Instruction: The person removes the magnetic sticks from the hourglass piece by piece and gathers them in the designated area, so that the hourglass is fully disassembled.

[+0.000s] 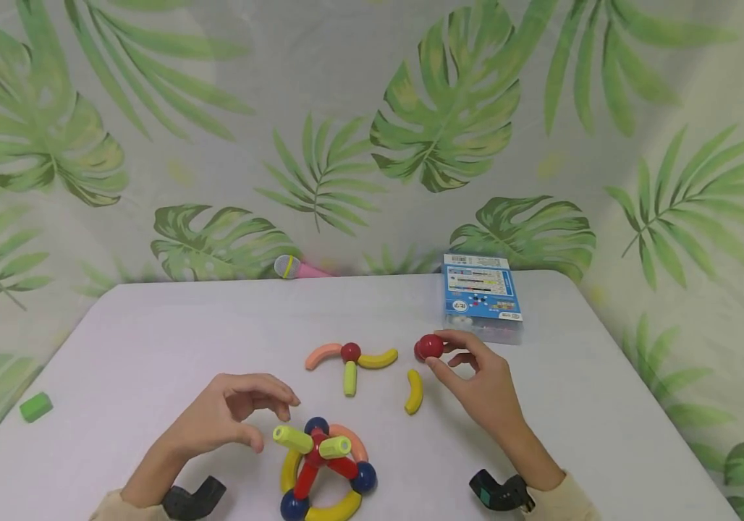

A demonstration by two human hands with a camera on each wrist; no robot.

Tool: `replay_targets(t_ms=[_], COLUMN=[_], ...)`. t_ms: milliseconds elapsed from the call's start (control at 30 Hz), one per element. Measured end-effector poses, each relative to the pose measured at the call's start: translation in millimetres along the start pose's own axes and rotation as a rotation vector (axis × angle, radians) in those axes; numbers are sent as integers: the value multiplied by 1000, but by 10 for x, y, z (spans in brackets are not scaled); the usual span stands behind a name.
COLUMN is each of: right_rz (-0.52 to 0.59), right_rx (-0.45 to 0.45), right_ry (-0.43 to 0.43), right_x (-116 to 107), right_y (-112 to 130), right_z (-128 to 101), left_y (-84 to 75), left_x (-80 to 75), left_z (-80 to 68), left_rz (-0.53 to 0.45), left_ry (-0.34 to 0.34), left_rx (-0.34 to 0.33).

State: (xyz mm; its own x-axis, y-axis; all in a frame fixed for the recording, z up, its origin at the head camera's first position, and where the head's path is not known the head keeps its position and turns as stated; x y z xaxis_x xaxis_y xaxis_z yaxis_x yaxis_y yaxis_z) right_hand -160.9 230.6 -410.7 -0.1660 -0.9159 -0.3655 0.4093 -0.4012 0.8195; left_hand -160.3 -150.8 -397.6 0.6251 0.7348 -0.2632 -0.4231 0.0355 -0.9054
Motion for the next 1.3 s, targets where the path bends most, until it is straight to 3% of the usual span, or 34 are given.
replay_targets(t_ms=[67,167,300,400,567,833,1100,1300], right_rz=[-34,-73,-102,-132,-226,-321,-342,-333], right_rx=[29,82,156,186,194,175,117,131], right_ry=[-4,-14,-18,-8,9,63,76,88], right_x=[-39,-77,-65,-27,-15,-30,-62,-26], right_y=[-103,-252,-455,-591,-709,-718,-697,-706], right_z=[23,33,27,11,10,75,52,63], left_y=[120,336,607,781,960,980,964,970], left_x=[-73,-136,-135,-113,-84,-75,-82,-79], left_z=[46,175,379,471,552,574,607,579], left_rz=[62,253,449,513,644,706,713,726], left_ry=[-99,-265,-363,-370,-321,-291,-287,-297], left_rx=[-77,-228,-327,-349,-318,-261,-253,-272])
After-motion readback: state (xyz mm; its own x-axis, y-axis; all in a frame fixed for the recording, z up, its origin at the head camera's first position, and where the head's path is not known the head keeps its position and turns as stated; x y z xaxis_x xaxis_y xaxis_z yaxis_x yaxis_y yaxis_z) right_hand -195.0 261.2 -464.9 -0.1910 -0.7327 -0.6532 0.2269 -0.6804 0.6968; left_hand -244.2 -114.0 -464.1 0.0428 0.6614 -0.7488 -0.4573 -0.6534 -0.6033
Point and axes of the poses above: each hand's wrist, its own z-axis towards the middle knuckle, its own x-axis out of the palm, y = z × x, the point moved 1 cm from there along z, towards the middle knuckle, and after that the axes turned 8 degrees about z, right-handed, at the moved point
